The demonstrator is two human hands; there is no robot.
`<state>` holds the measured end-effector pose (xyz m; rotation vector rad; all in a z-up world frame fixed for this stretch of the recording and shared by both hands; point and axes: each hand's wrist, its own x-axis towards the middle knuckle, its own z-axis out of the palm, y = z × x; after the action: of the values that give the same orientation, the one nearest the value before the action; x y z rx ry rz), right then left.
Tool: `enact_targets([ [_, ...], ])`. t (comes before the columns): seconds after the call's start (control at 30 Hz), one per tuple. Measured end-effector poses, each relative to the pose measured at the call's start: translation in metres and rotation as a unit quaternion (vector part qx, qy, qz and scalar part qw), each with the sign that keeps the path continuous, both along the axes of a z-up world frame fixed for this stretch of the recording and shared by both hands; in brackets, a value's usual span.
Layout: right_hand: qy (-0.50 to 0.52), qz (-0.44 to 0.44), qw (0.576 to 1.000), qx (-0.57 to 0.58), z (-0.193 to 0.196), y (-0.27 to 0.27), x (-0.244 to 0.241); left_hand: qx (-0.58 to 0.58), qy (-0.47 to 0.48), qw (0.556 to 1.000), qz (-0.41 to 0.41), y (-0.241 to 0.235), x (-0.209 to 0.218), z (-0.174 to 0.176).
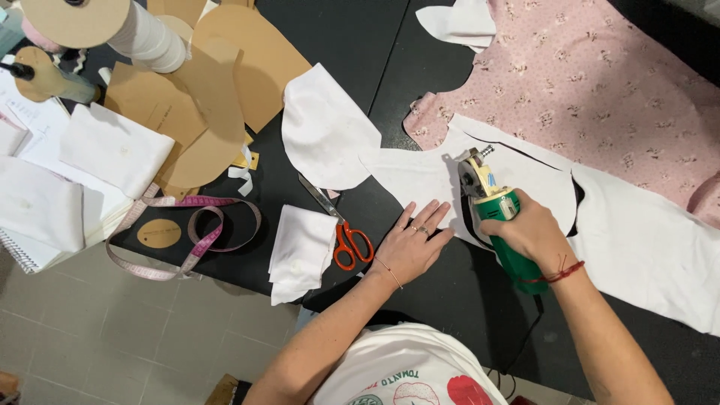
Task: The person uses an electric rotary cutter to cut a large piece of white fabric on a black table. They then use a pen to trace a circular pattern onto a smaller piece of fabric and cut it out with scissors. Finally, they trim the edges of the cut fabric piece.
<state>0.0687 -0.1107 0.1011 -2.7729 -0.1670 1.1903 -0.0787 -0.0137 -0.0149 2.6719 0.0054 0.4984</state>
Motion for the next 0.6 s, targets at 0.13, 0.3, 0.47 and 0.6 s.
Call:
enact_targets([
  [0.13,0.002,0.015,1.000,0.006,0.006,0.013,0.011,0.000,-0.009,1.000,-0.009,0.001,0.002,0.001],
  [0.3,0.007,0.064,0.998,0.021,0.009,0.027,0.023,-0.026,-0.014,0.999,-0.040,0.003,0.000,0.002],
  [0.47,-0.005,0.092,0.995,0.028,0.003,0.037,0.029,-0.021,-0.088,0.996,0.009,0.021,0.016,0.018],
  [0.6,0.022,0.039,0.999,0.006,0.011,0.030,0.012,-0.038,-0.039,0.989,0.137,0.074,0.030,0.034],
])
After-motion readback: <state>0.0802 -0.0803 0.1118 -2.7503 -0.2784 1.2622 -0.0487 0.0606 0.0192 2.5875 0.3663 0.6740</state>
